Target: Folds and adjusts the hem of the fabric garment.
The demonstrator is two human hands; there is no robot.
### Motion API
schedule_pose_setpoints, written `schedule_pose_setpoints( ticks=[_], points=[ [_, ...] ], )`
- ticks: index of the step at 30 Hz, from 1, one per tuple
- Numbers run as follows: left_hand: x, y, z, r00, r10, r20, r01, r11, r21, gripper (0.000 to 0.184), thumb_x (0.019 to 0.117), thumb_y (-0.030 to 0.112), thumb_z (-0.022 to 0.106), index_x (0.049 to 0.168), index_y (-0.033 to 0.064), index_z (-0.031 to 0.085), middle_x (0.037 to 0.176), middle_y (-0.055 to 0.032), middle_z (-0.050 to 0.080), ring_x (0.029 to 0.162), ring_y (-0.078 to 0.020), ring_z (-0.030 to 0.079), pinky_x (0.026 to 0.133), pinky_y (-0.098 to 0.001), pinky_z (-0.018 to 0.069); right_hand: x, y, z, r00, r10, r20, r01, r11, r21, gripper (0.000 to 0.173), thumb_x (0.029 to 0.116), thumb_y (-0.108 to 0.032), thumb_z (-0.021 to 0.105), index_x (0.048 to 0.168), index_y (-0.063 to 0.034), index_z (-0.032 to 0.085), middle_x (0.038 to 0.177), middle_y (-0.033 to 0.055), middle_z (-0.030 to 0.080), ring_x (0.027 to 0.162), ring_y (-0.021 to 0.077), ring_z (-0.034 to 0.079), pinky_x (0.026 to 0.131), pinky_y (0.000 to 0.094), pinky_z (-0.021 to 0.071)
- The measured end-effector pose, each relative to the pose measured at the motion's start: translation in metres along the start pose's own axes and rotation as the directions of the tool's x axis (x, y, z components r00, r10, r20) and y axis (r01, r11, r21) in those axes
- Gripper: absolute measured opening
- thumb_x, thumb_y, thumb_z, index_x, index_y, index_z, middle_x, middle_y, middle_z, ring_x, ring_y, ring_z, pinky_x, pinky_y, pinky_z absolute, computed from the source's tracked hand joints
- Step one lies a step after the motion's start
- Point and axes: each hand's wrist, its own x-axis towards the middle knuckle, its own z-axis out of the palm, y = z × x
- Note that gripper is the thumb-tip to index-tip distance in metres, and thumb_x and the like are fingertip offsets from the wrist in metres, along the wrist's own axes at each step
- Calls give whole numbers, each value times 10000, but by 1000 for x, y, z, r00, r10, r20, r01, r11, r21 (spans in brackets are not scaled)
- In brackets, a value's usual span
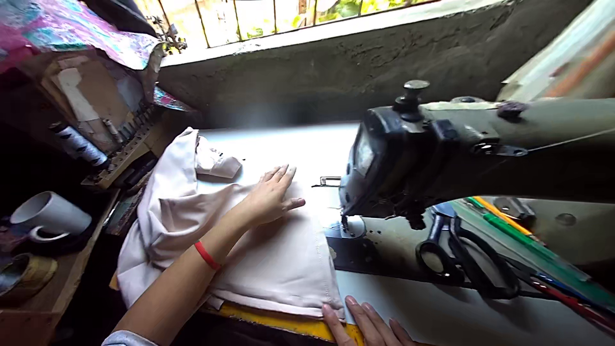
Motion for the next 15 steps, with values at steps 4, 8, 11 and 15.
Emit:
schedule_pose_setpoints(
  ticks=[4, 8, 11, 15],
  points=[
    [-74, 12, -62, 998, 24, -54, -23, 999, 33, 465, 976, 342, 682, 1381, 124, 614, 1345, -111, 623, 1228, -278, 599, 1023, -497, 505, -4, 3, 2, 1000, -22, -20, 23, 1000, 15, 617, 995, -586, 524, 1540, -302, 476, 1527, 207, 498, 1461, 370, 409, 1203, 591, 203],
    [-156, 25, -70, 978, -27, 208, 7, 995, 98, 573, 740, 395, 892, 1239, 204, 685, 1067, -41, 665, 951, -220, 653, 797, -469, 575, -4, 4, 3, 997, -18, -81, 25, 996, 83, 648, 960, -617, 564, 1462, -209, 521, 1486, 211, 534, 1454, 351, 424, 1213, 559, 210],
    [-167, 23, -38, 951, 34, 308, -90, 981, 170, 162, 889, 278, 775, 1011, 194, 710, 935, -5, 637, 868, -173, 656, 702, -398, 575, -3, 3, 3, 995, -5, -104, 16, 994, 107, 682, 940, -625, 589, 1416, -139, 541, 1455, 214, 557, 1439, 347, 443, 1214, 554, 211],
    [-134, -1, -67, 994, 81, 77, -78, 996, -39, 79, 955, 114, 668, 995, 54, 700, 910, -69, 681, 818, -181, 660, 757, -415, 570, -2, 3, 0, 995, -5, -96, 16, 993, 114, 703, 946, -603, 603, 1427, -93, 546, 1433, 236, 571, 1418, 369, 467, 1209, 574, 225]
  ],
)
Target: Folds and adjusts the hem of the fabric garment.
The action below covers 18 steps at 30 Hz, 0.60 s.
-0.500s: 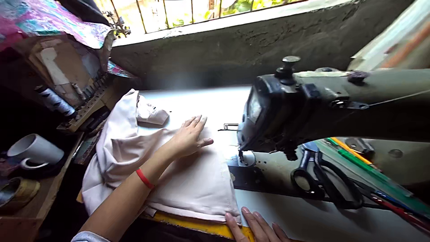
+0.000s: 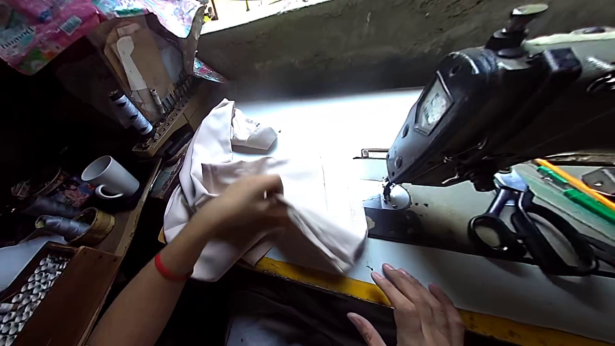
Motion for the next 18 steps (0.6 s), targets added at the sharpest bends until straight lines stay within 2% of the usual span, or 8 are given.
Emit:
schedule_pose_setpoints(
  ticks=[2, 4, 8, 11, 13, 16, 18],
  points=[
    [16, -13, -29, 985, -77, -154, 64, 994, -85, 134, 1006, 117, 584, 1034, 14, 665, 901, -86, 667, 795, -158, 641, 751, -381, 553, 1, -2, -3, 1000, 10, 17, -10, 1000, -1, 704, 960, -596, 589, 1442, -85, 541, 1438, 226, 573, 1416, 362, 474, 1208, 575, 233],
    [26, -21, -50, 950, -172, -259, 121, 972, -203, 170, 1055, 156, 509, 1059, 14, 602, 865, -66, 625, 764, -110, 604, 727, -329, 520, 2, -3, -5, 999, 23, 29, -23, 1000, -5, 687, 968, -582, 589, 1442, -87, 557, 1446, 218, 573, 1415, 367, 478, 1208, 597, 230],
    [29, -15, -71, 865, -294, -406, 147, 923, -356, 210, 1068, 144, 450, 1224, 24, 523, 979, -65, 657, 844, -92, 660, 780, -328, 571, 7, -12, -5, 996, 69, 57, -68, 997, -27, 627, 982, -571, 569, 1408, -113, 606, 1449, 225, 568, 1407, 408, 477, 1196, 632, 237],
    [27, -10, -79, 721, -337, -606, 36, 891, -453, 183, 1044, 80, 445, 1214, 33, 495, 981, -35, 664, 858, -78, 673, 786, -306, 588, 24, -20, -5, 992, 71, 106, -78, 995, 66, 542, 998, -564, 546, 1299, -138, 695, 1416, 214, 591, 1386, 414, 497, 1187, 652, 271],
    [27, -7, -89, 598, -396, -697, -48, 850, -525, 141, 1061, 89, 431, 1183, 55, 495, 941, -4, 661, 844, -72, 678, 777, -294, 597, 40, -25, 2, 995, 30, 100, -46, 986, 161, 500, 1014, -562, 520, 1200, -155, 743, 1332, 157, 651, 1323, 365, 561, 1147, 634, 359],
    [25, -13, -114, 417, -514, -749, -180, 761, -623, 231, 1107, 164, 321, 1114, 79, 535, 917, -23, 659, 868, -128, 682, 797, -360, 592, 81, -34, 19, 994, -31, 108, -1, 958, 287, 414, 1029, -485, 520, 1075, -158, 770, 1133, 36, 722, 1120, 249, 655, 967, 518, 517],
    [21, -20, -131, 341, -575, -744, -315, 675, -667, 210, 1100, 133, 304, 1096, 81, 507, 936, -41, 648, 895, -141, 681, 806, -365, 596, 123, -43, 28, 979, -1, 203, -77, 922, 379, 309, 1023, -360, 566, 1016, -123, 764, 958, 19, 711, 925, 200, 669, 830, 455, 557]
  ],
)
